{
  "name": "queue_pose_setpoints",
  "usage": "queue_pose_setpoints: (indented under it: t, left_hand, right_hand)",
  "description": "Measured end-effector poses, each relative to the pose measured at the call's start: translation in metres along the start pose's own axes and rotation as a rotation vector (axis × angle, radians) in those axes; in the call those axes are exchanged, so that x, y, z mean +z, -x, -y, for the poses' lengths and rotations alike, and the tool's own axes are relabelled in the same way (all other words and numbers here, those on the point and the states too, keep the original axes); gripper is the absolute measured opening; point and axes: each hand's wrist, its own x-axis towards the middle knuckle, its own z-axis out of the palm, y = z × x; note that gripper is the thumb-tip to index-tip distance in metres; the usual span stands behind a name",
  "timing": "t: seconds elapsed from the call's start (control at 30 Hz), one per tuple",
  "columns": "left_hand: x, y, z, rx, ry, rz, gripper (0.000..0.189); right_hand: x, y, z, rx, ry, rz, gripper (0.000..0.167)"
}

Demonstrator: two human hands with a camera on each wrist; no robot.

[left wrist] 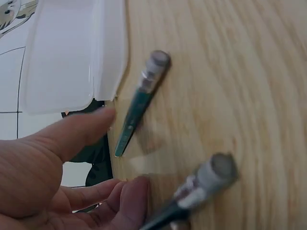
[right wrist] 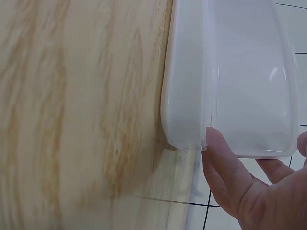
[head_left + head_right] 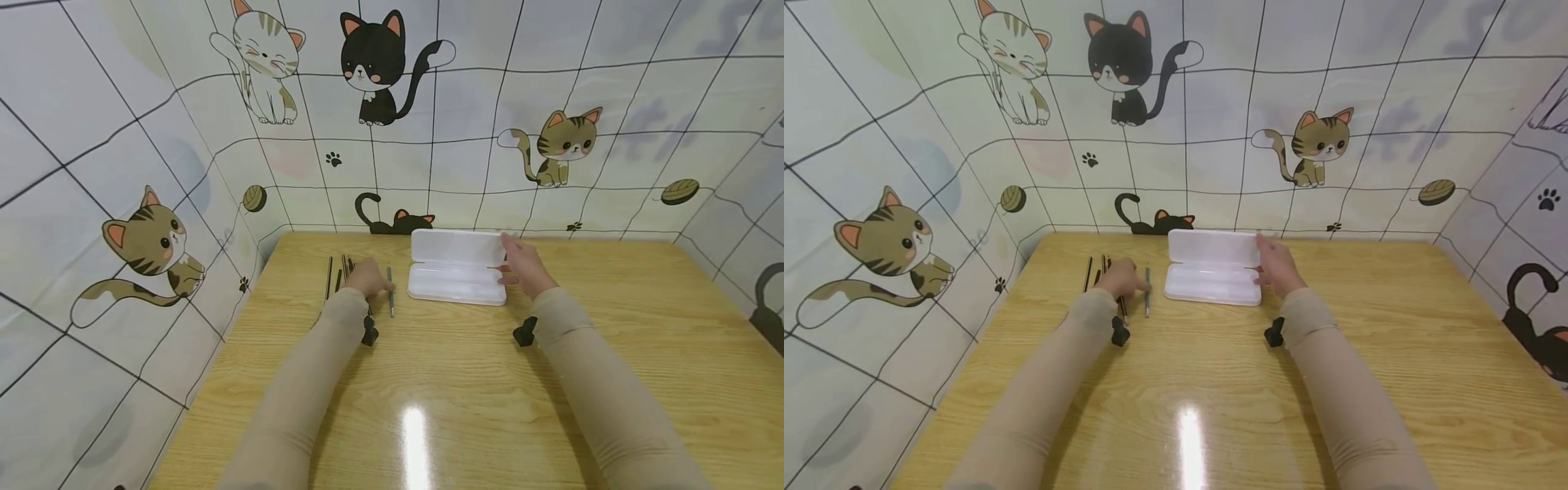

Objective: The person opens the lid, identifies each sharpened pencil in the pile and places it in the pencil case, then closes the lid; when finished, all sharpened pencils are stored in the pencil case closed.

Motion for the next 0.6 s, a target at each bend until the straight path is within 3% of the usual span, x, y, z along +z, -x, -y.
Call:
queue_pose_setpoints:
  t: [0.13, 0.33, 0.6]
  left_hand:
    - [0.01, -0.007, -0.004, -0.003, -0.069, -0.018, 0.039]
    - [0.008, 0.002, -0.009, 0.054, -0.146, -0.024, 0.052]
    - [-0.003, 0.004, 0.0, 0.029, 0.016, 0.048, 0.063]
  right_hand:
    - [0.0, 0.001, 0.001, 0.003, -0.003, -0.003, 0.082]
    - [0.001, 0.003, 0.002, 0.008, -0.004, -0.011, 0.082]
    - [0.002, 0.002, 0.0, -0.007, 0.001, -0.001, 0.084]
